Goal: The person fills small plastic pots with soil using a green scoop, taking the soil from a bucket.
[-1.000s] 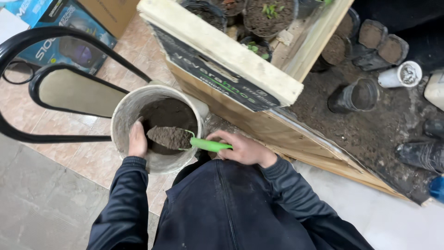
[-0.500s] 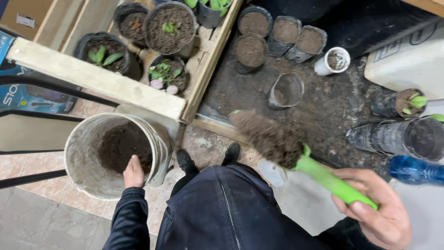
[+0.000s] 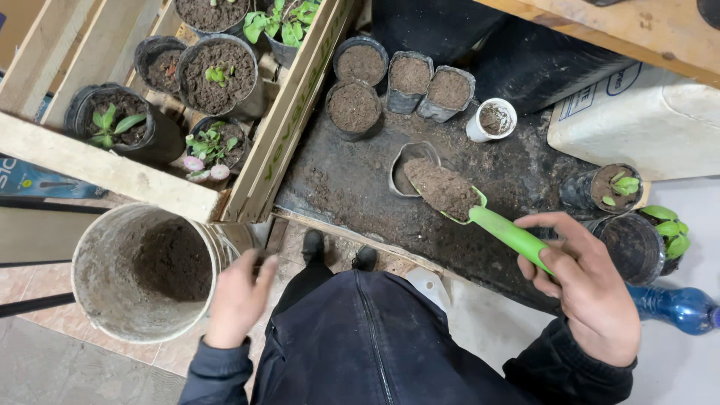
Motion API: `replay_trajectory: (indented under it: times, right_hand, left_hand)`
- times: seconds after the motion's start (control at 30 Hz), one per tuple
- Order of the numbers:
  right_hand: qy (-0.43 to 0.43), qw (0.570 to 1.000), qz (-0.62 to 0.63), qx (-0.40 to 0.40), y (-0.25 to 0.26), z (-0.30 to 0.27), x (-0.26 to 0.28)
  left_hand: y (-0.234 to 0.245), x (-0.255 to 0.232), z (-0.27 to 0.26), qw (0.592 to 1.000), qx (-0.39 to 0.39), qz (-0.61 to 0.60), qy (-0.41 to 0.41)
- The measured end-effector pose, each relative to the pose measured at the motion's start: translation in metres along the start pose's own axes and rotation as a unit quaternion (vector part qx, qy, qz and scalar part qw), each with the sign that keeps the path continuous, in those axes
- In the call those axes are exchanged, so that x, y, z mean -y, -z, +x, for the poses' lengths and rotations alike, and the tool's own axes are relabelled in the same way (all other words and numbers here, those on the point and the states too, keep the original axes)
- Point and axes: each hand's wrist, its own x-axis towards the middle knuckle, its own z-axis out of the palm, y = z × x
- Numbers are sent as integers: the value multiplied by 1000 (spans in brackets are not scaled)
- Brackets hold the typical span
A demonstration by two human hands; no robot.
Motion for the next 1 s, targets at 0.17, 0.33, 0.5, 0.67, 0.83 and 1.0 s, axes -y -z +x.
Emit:
replay_trajectory:
  times: [0.17,0.33,0.5,0.67,0.83,1.0]
  right_hand:
    - [-1,1000,-19,-7,-19,14,21]
    - [-13,999,-30,-44,-51,16,53]
    - [134,982,-73,-108,-89,43,45]
    - [171,971,-81,-144,-103,67,32]
    - [223,953,-149,-140,-105,84,18]
    - [375,860,-268,-218,-111,119,-17]
  left_hand:
    - [-30,-150,55,965,-54,-57,-251]
    - [-67,-225,140,958,-13,38,-282]
    - [-76,-231,156,942,66,84,-318]
    - [-48,-252,130,919,111,103,-363]
    - [-66,-243,149,908,117,121,-383]
    - [-84,-227,168,906,122,58,-401]
